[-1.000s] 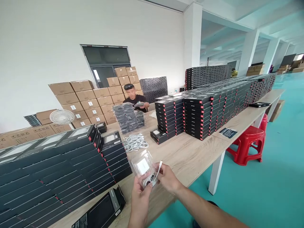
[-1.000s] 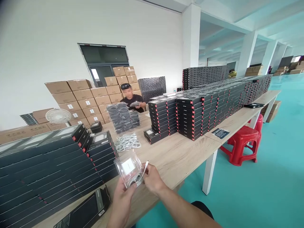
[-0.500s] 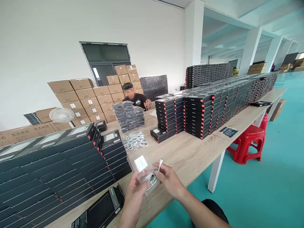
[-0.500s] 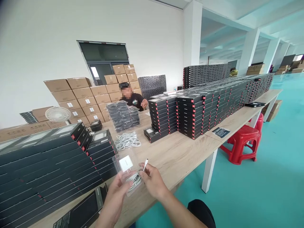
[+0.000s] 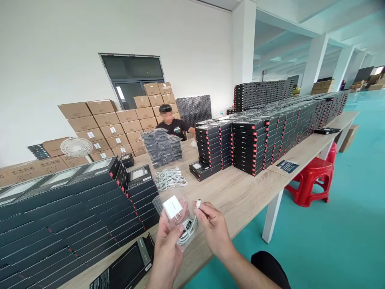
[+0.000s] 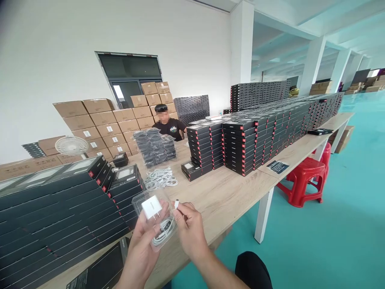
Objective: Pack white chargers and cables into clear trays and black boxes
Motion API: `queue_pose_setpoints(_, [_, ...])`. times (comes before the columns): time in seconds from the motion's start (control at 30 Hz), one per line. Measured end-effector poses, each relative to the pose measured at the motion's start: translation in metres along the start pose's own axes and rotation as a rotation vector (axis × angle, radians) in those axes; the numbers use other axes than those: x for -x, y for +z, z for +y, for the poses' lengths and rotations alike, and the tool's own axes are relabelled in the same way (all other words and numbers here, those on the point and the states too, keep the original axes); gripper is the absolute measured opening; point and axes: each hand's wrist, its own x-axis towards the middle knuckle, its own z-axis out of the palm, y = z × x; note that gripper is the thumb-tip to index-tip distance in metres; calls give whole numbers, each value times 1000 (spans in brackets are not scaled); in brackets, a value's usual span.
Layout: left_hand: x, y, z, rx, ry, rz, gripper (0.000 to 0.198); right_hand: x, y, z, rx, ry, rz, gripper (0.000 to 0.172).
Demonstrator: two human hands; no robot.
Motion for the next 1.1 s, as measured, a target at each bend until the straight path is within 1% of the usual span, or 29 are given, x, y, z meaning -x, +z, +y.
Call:
queue_pose_setpoints(0.07, [3, 0, -3, -17, -6, 9, 76, -3, 4, 3, 17, 31, 40, 27])
queue_pose_setpoints(0.13, [5, -1, -5, -25, -8, 36, 76, -7, 7, 5, -13, 80, 96, 29])
queue_pose_setpoints(0.2, [6, -4, -4, -17, 1, 71, 77, -11, 8, 6, -92, 116, 142, 29])
queue_pose_setpoints(0.27, [6, -7, -4, -11, 20, 96, 79, -13, 9, 4, -194, 150, 161, 29])
queue_pose_setpoints(0.37, [2, -10, -7, -74, 108, 90, 80, -14, 12, -2, -311, 226, 139, 31])
queue_pose_setpoints(0.43, [0, -11, -11, -153, 185, 55, 74, -13, 16, -6, -315, 246, 133, 30])
queue_pose_setpoints(0.53, [-1, -7, -16, -223, 231, 15, 67, -11, 24, -9, -211, 212, 167, 22])
queue_pose_setpoints(0.67, [3, 1, -13, -222, 236, 10, 66, -8, 31, -7, -27, 158, 166, 12])
queue_pose_setpoints(0.73, [3, 1, -12, -221, 240, 6, 67, -8, 31, -6, -14, 156, 156, 10])
queue_pose_setpoints(0.83, [2, -3, -12, -216, 239, 26, 69, -7, 30, -8, 4, 134, 139, 6])
queue_pose_setpoints(0.97, [-1, -11, -13, -178, 222, 44, 70, -7, 27, -12, 94, 43, 108, 19])
queue_pose_setpoints(1.1, [-1, -13, -11, -145, 192, 30, 69, -10, 23, -14, 261, -59, 27, 31])
